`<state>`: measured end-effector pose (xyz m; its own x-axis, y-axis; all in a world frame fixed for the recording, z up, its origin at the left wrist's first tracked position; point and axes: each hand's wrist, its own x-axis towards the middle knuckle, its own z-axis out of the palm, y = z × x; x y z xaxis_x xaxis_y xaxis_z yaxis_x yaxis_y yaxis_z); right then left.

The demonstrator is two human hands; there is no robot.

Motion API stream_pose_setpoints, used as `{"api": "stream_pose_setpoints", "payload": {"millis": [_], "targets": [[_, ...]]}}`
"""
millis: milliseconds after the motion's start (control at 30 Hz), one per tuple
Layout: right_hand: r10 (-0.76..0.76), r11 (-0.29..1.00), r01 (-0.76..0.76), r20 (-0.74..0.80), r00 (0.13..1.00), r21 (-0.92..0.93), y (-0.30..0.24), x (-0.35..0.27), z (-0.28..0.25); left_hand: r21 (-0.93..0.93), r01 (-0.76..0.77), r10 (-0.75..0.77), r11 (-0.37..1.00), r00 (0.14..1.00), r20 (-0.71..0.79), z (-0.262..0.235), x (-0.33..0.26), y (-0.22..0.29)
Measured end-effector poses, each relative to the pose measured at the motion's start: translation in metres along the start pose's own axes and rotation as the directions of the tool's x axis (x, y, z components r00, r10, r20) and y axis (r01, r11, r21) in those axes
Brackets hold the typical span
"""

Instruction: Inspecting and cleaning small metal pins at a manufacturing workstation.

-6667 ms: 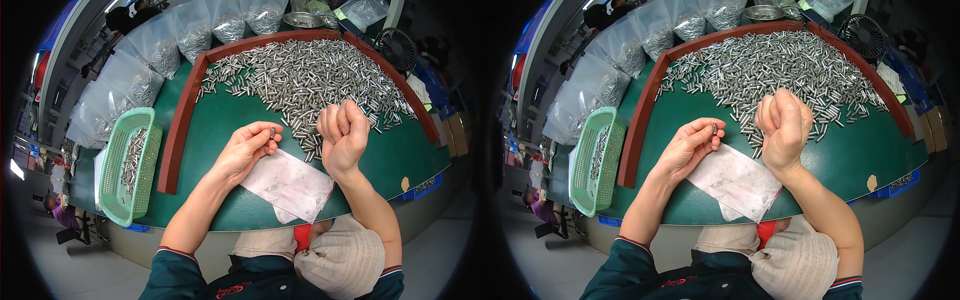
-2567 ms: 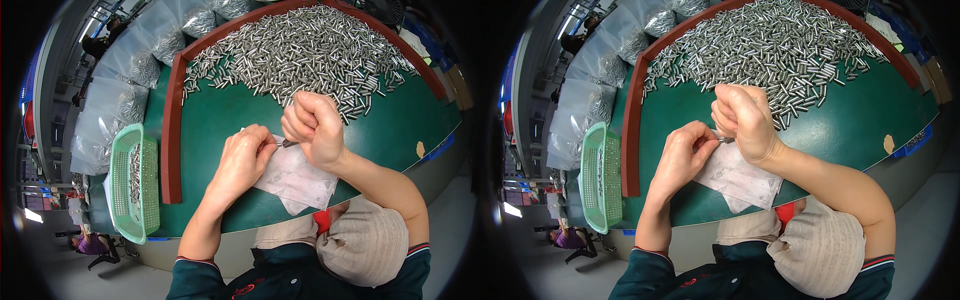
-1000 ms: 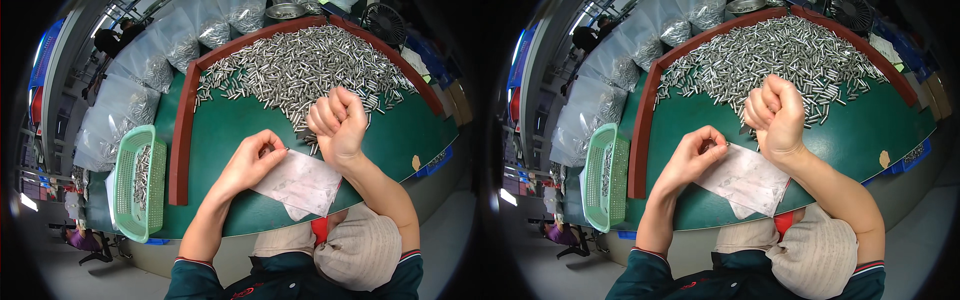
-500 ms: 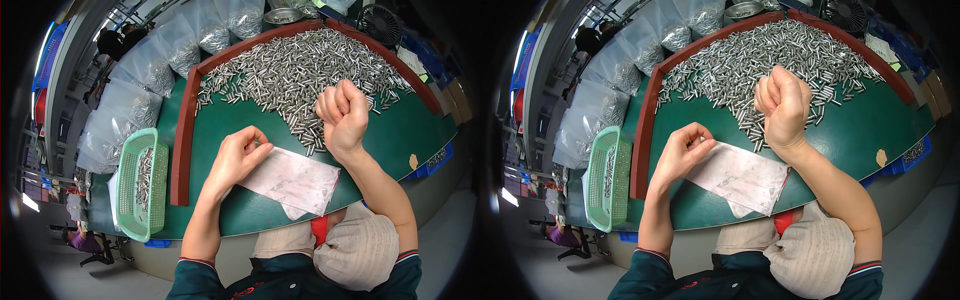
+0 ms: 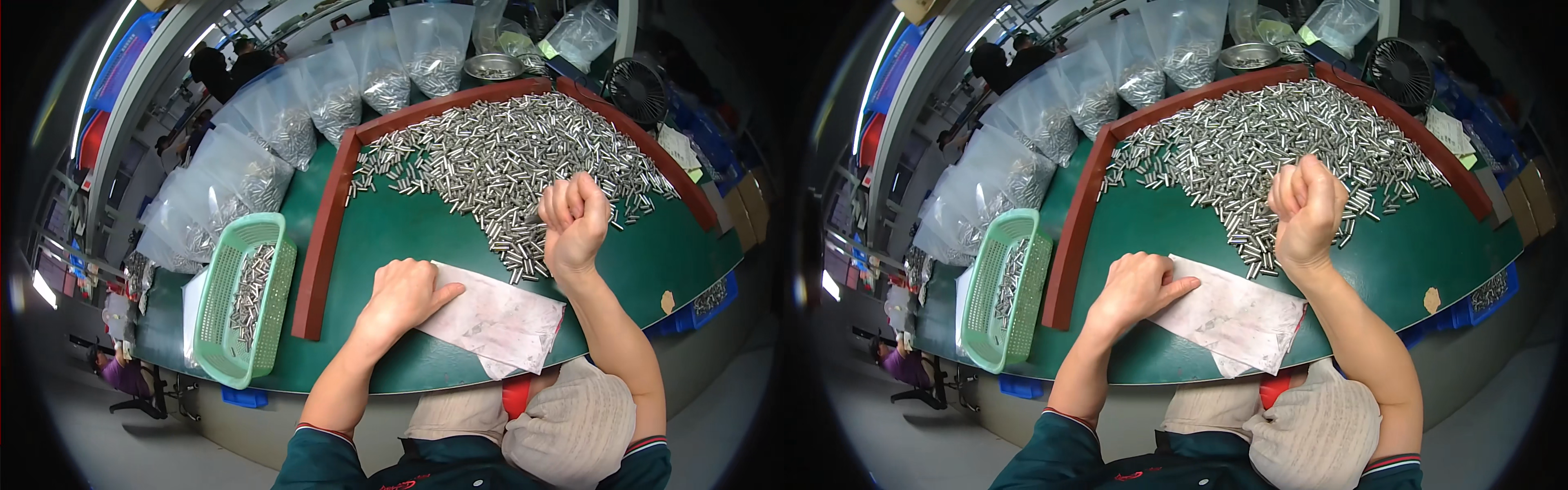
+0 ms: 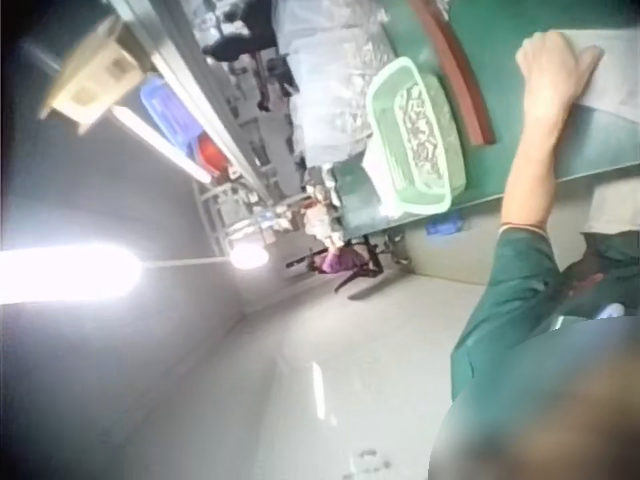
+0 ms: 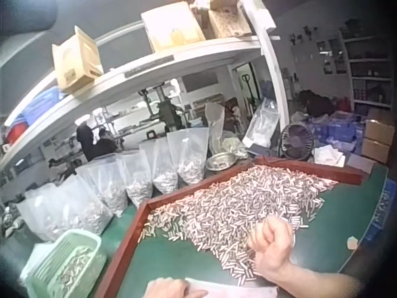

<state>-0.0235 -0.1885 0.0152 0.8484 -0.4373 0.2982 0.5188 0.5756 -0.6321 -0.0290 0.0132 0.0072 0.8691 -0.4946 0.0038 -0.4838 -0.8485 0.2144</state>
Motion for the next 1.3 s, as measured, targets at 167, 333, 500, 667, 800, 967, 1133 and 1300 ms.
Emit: {"api": "stream_pose_setpoints", "payload": {"millis": [167,333,500,667,800,967,1133,1300], "targets": [[-0.118,0.991,0.122,0.06,0.991,-0.062,-0.003,-0.004,0.001,-0.026,0.06,-0.064,0.998,0.969,-0.239,-0.025,-0.025,0.003],[-0.214,0.935,0.279,0.28,0.936,-0.219,-0.001,-0.02,0.004,0.207,0.447,-0.279,0.87,0.793,-0.541,-0.084,-0.07,-0.06],[-0.304,0.872,0.432,0.437,0.846,-0.23,0.0,-0.025,0.005,0.369,0.411,-0.134,0.834,0.799,-0.586,-0.093,-0.075,-0.094],[-0.363,0.779,0.555,0.513,0.778,-0.291,0.003,-0.023,-0.001,0.218,-0.007,0.128,0.976,0.826,-0.549,-0.078,0.014,-0.067],[-0.397,0.624,0.719,0.668,0.629,-0.307,0.003,-0.02,0.003,-0.099,-0.094,0.036,0.991,0.879,-0.476,-0.023,0.111,-0.103],[-0.36,0.517,0.801,0.773,0.523,-0.302,0.007,-0.016,0.001,-0.022,0.052,-0.056,0.998,0.853,-0.519,0.015,0.185,-0.129],[-0.324,0.515,0.796,0.788,0.524,-0.317,0.006,-0.018,0.001,-0.069,0.194,-0.205,0.978,0.871,-0.446,0.025,0.202,-0.127],[-0.307,0.513,0.791,0.79,0.531,-0.332,0.006,-0.016,0.001,-0.141,0.202,-0.244,0.969,0.873,-0.423,0.031,0.196,-0.125]]}}
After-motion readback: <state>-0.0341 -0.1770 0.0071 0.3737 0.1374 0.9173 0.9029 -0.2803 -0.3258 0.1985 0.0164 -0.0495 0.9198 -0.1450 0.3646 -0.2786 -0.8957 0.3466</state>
